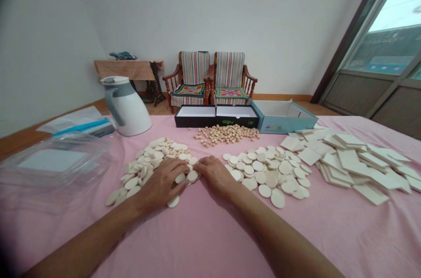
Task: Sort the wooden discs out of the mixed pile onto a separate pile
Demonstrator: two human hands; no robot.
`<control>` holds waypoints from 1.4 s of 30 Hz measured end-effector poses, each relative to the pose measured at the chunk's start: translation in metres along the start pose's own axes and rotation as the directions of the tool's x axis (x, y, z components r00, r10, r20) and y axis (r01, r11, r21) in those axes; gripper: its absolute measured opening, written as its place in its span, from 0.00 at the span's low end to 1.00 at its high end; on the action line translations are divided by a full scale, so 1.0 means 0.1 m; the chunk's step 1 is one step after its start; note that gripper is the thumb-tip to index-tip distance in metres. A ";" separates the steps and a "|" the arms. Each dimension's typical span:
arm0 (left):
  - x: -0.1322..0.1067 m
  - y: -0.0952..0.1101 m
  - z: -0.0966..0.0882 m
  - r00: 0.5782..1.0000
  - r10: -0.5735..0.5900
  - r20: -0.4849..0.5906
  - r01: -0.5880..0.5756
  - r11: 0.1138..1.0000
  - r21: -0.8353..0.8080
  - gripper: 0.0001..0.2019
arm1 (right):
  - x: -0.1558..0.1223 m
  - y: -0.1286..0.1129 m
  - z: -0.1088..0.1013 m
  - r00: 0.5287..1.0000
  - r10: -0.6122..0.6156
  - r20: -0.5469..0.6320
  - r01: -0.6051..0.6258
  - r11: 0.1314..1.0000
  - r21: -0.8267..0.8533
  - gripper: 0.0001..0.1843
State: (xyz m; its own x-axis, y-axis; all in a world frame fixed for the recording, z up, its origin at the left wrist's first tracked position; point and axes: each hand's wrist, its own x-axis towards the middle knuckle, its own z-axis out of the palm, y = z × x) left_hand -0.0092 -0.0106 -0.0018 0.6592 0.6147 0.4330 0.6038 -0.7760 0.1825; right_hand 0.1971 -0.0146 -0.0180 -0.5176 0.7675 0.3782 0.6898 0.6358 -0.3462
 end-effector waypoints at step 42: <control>0.00 0.01 -0.03 0.997 -0.030 0.069 0.030 1.000 -0.004 0.09 | -0.04 0.16 -0.41 0.897 0.434 -0.087 -0.434 0.823 -0.366 0.15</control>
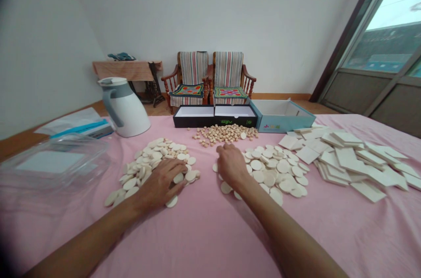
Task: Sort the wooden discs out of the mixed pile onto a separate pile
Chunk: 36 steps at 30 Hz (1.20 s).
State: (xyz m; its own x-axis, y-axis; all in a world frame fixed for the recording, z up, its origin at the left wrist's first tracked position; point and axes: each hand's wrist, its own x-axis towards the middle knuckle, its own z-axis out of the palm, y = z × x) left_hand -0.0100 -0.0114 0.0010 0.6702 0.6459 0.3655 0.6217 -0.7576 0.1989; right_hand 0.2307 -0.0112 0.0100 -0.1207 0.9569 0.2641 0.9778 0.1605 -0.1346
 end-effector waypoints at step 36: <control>-0.01 -0.02 0.01 0.998 0.008 -0.057 -0.008 1.000 0.005 0.08 | 0.04 0.65 -0.33 0.887 0.430 -0.171 -0.456 0.874 -0.167 0.17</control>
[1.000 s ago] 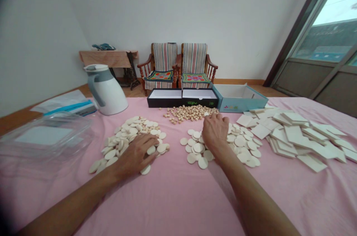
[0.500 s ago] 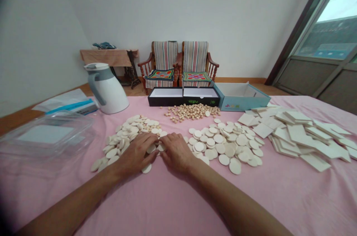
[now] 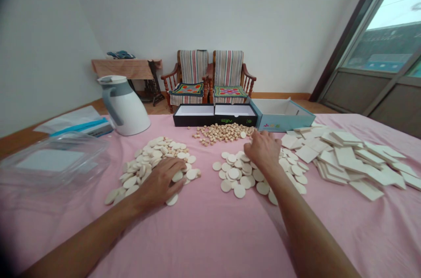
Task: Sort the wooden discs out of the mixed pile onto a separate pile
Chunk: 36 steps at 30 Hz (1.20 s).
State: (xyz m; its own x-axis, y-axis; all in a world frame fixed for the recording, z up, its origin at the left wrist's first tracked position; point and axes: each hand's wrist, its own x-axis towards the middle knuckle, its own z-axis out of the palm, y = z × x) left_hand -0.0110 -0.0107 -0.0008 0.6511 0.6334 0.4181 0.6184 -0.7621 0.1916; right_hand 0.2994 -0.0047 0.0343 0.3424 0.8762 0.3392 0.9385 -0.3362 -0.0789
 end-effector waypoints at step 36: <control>0.00 0.00 0.01 1.000 0.010 0.001 -0.010 1.000 0.006 0.09 | 0.15 0.42 0.03 0.997 0.073 -0.033 -0.059 0.945 0.321 0.16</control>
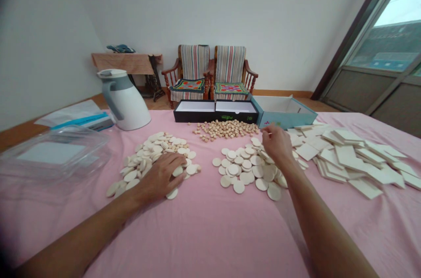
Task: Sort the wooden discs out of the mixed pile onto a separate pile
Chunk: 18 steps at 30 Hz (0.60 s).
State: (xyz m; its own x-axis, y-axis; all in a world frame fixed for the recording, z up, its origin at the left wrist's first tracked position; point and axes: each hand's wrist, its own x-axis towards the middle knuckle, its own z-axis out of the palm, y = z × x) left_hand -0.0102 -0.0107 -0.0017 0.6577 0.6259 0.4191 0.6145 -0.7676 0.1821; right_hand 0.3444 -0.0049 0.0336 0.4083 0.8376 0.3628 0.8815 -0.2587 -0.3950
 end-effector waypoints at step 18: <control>0.00 0.03 -0.03 1.000 -0.024 0.013 0.025 0.999 -0.021 0.08 | -1.10 -1.29 0.58 0.662 -0.699 0.271 0.611 0.712 0.345 0.08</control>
State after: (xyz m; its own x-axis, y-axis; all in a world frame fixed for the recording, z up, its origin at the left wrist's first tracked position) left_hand -0.0096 -0.0138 0.0010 0.6480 0.6461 0.4033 0.6212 -0.7547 0.2111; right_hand 0.1722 -0.0355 -0.0046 -0.4103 0.8655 0.2873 0.7957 0.4937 -0.3509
